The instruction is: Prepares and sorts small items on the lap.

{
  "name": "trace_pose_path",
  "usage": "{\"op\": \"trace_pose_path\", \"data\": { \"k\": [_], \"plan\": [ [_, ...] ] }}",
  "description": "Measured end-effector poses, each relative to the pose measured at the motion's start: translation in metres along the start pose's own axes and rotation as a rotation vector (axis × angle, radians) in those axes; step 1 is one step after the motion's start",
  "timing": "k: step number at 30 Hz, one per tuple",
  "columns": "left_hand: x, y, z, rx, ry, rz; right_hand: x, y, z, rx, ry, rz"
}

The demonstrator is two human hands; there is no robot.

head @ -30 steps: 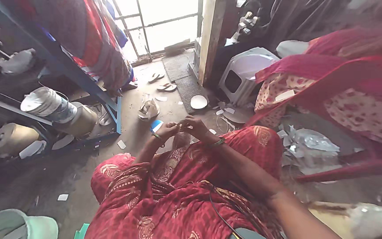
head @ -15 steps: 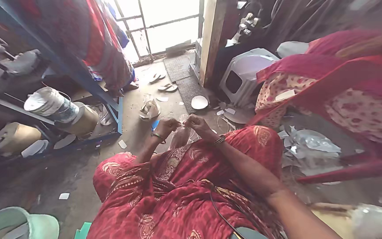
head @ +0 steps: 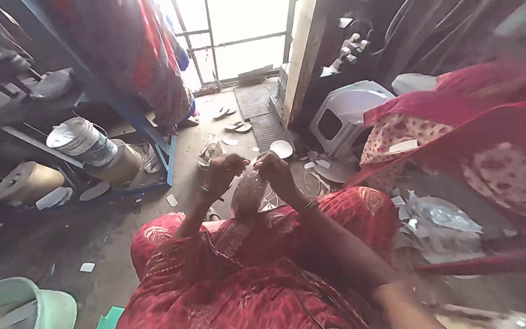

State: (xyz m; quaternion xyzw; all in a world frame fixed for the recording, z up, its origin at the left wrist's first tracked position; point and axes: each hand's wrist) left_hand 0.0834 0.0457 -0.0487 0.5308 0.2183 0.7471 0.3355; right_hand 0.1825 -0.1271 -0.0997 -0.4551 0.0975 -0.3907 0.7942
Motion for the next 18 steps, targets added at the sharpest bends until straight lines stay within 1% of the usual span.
{"op": "trace_pose_path", "data": {
  "k": [2, 4, 5, 7, 9, 10, 12, 16, 18],
  "plan": [
    [-0.005, -0.003, -0.003, -0.068, 0.03, 0.129, 0.0, 0.001, 0.0, 0.073, -0.028, -0.104],
    [-0.01, -0.005, -0.007, -0.169, 0.048, 0.272, 0.006, -0.002, -0.002, 0.103, -0.149, -0.173],
    [-0.011, -0.004, -0.008, -0.217, 0.054, 0.326, 0.009, -0.005, -0.002, 0.075, -0.225, -0.197],
    [-0.01, -0.001, -0.009, -0.326, 0.081, 0.458, 0.013, -0.01, -0.003, -0.04, -0.336, -0.165],
    [-0.008, -0.003, -0.01, -0.392, 0.093, 0.55, 0.011, -0.01, -0.004, -0.11, -0.355, -0.129],
    [-0.008, -0.005, -0.012, -0.392, 0.1, 0.561, 0.006, -0.008, -0.007, -0.116, -0.323, -0.126],
    [-0.014, -0.009, -0.013, -0.323, 0.129, 0.5, -0.003, -0.003, -0.013, -0.106, -0.215, -0.124],
    [-0.032, -0.002, -0.013, 0.043, 0.202, 0.073, -0.012, 0.013, -0.018, -0.065, 0.013, -0.053],
    [-0.037, -0.003, -0.012, 0.147, 0.165, -0.114, -0.009, 0.015, -0.016, -0.042, 0.081, -0.08]
  ]
}}
Point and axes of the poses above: each hand's wrist, its own z-axis towards the middle knuckle, its own x-axis out of the back of the hand, y = z × x, and after that the axes turned 10 degrees about -y, right-handed
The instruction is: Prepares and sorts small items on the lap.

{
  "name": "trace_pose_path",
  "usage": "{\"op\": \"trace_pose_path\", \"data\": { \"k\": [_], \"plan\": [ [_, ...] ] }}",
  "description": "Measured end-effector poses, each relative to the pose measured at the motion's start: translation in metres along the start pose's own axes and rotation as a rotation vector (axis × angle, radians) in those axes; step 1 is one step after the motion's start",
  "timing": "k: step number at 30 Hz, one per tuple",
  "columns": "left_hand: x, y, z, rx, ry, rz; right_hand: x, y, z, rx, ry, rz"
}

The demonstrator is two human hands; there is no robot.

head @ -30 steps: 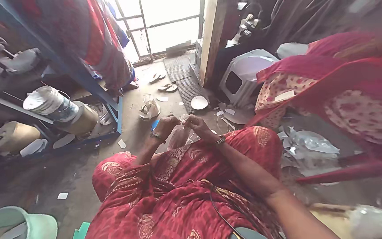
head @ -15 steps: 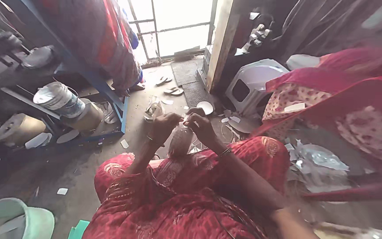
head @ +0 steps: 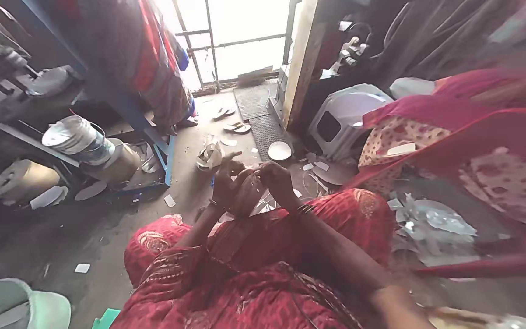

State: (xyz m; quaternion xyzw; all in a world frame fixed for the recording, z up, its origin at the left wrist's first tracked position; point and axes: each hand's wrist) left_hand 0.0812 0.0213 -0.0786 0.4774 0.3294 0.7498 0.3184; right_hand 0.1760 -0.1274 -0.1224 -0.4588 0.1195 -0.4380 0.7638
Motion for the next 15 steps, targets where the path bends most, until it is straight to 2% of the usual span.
{"op": "trace_pose_path", "data": {
  "k": [2, 4, 8, 11, 13, 15],
  "plan": [
    [-0.005, -0.003, 0.0, 0.062, -0.018, -0.126, 0.001, -0.001, 0.001, -0.005, 0.021, -0.046],
    [-0.011, -0.003, -0.004, 0.003, 0.024, -0.105, -0.001, -0.003, 0.001, -0.032, 0.044, -0.078],
    [-0.023, -0.018, -0.007, -0.246, 0.126, 0.214, -0.001, -0.004, 0.0, -0.043, 0.063, -0.065],
    [-0.024, -0.034, -0.005, -0.357, 0.089, 0.43, 0.0, 0.007, -0.002, -0.047, 0.063, -0.034],
    [-0.021, -0.034, -0.002, -0.279, 0.011, 0.321, 0.002, 0.01, -0.003, -0.106, 0.059, -0.041],
    [-0.015, -0.028, 0.002, -0.1, -0.049, 0.084, 0.004, 0.007, -0.005, -0.126, 0.009, -0.027]
  ]
}}
Point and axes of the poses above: each hand's wrist, its own z-axis towards the middle knuckle, its own x-axis out of the back of the hand, y = z × x, and after that the axes turned 10 degrees about -y, right-handed
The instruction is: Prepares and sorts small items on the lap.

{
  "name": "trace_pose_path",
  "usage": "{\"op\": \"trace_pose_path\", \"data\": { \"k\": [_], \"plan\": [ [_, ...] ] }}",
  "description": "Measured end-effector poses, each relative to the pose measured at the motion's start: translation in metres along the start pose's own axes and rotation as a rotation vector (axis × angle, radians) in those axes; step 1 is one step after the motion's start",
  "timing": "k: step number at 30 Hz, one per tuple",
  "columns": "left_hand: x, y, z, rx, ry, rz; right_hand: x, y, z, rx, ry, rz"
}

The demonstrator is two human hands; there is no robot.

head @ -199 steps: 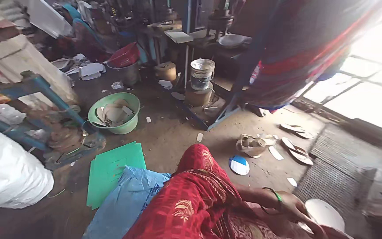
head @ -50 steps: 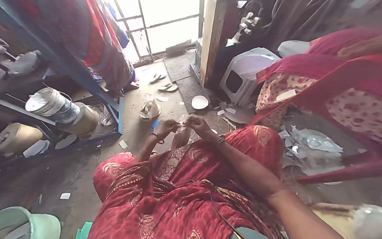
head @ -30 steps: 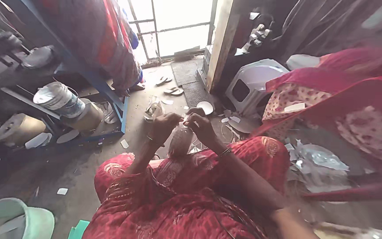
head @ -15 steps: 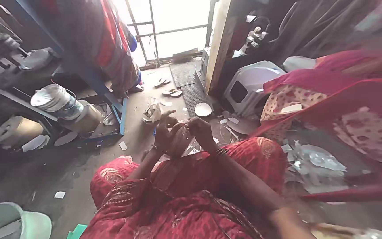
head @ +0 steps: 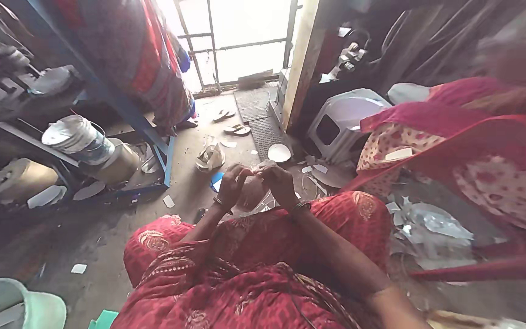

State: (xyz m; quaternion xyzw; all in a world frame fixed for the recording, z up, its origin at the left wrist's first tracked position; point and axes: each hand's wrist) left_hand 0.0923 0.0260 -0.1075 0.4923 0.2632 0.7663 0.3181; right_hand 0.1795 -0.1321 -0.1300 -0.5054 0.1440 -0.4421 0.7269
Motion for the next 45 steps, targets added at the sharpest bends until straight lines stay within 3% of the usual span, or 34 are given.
{"op": "trace_pose_path", "data": {
  "k": [3, 7, 12, 17, 20, 28, 31, 35, 39, 42, 45],
  "plan": [
    [0.006, 0.012, 0.004, 0.225, -0.08, -0.314, -0.006, -0.007, -0.004, 0.026, -0.084, 0.027],
    [0.001, 0.008, 0.004, 0.264, -0.221, -0.55, -0.005, -0.011, -0.005, -0.028, -0.042, -0.041],
    [-0.012, 0.024, 0.008, 0.326, -0.1, -0.707, 0.005, 0.0, -0.009, 0.078, -0.026, -0.048],
    [-0.019, 0.053, 0.023, 0.445, -0.091, -0.669, 0.023, -0.011, -0.008, 0.117, -0.018, -0.188],
    [-0.025, 0.07, 0.031, 0.523, -0.075, -0.596, 0.037, -0.015, -0.004, 0.231, 0.02, -0.301],
    [-0.001, 0.112, 0.075, 0.378, 0.071, -0.387, 0.075, -0.079, -0.001, 0.283, 0.078, -0.548],
    [0.002, 0.096, 0.071, 0.436, 0.131, -0.364, 0.075, -0.077, -0.016, 0.309, 0.081, -0.565],
    [-0.023, 0.061, 0.042, 0.54, 0.108, -0.31, 0.063, -0.036, -0.046, 0.242, 0.044, -0.454],
    [-0.017, 0.05, 0.031, 0.403, -0.072, -0.074, 0.053, -0.024, -0.055, 0.173, 0.03, -0.434],
    [-0.013, 0.054, 0.029, 0.177, -0.122, 0.171, 0.043, -0.033, -0.048, 0.195, -0.029, -0.499],
    [-0.012, 0.062, 0.026, 0.107, -0.154, 0.18, 0.029, -0.046, -0.039, 0.238, -0.137, -0.483]
  ]
}}
Point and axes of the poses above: each hand's wrist, its own z-axis towards the middle knuckle, its own x-axis out of the back of the hand, y = z × x, and after that the axes turned 10 degrees about -y, right-handed
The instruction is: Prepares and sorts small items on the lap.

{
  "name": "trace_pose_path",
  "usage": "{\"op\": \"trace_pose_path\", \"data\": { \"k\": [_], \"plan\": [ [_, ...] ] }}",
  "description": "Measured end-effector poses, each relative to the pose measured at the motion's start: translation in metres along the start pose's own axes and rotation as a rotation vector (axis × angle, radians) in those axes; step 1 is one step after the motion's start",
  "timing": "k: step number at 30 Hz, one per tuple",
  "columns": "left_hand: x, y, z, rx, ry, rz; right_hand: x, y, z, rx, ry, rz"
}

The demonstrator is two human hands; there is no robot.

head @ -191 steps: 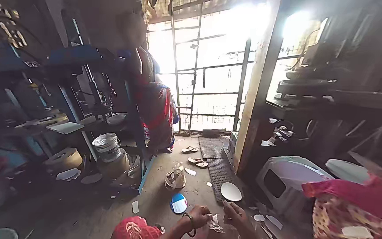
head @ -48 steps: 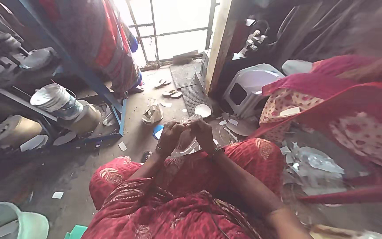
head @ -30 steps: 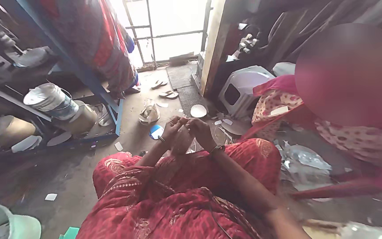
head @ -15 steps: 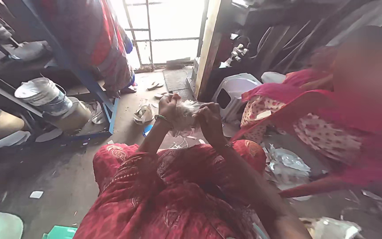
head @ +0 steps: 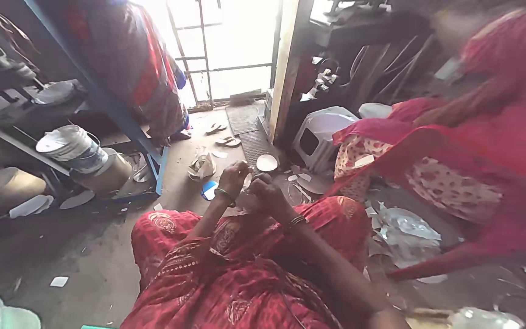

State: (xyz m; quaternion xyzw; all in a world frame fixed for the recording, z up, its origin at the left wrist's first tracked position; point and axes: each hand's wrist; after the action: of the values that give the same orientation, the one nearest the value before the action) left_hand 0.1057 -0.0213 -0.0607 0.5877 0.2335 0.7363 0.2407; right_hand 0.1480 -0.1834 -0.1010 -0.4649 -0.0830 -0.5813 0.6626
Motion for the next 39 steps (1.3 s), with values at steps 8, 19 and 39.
{"op": "trace_pose_path", "data": {
  "k": [8, 19, 39],
  "plan": [
    [0.0, 0.016, -0.023, 0.208, 0.086, -0.578, 0.005, -0.009, 0.036, 0.044, 0.073, 0.11],
    [-0.003, 0.007, -0.017, -0.084, 0.089, -0.524, 0.025, -0.012, 0.048, -0.051, 0.179, 0.095],
    [0.001, 0.011, -0.031, -0.319, 0.187, 0.125, 0.021, 0.004, 0.025, -0.145, 0.053, 0.398]
  ]
}}
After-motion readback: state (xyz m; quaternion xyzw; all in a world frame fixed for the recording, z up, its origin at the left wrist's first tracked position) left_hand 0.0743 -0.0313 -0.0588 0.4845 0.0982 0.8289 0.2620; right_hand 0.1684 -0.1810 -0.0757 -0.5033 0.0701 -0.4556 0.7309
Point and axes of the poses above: each hand's wrist, its own z-axis towards the middle knuckle, its own x-axis out of the back of the hand, y = z × x, and after that the axes turned 10 degrees about -y, right-handed
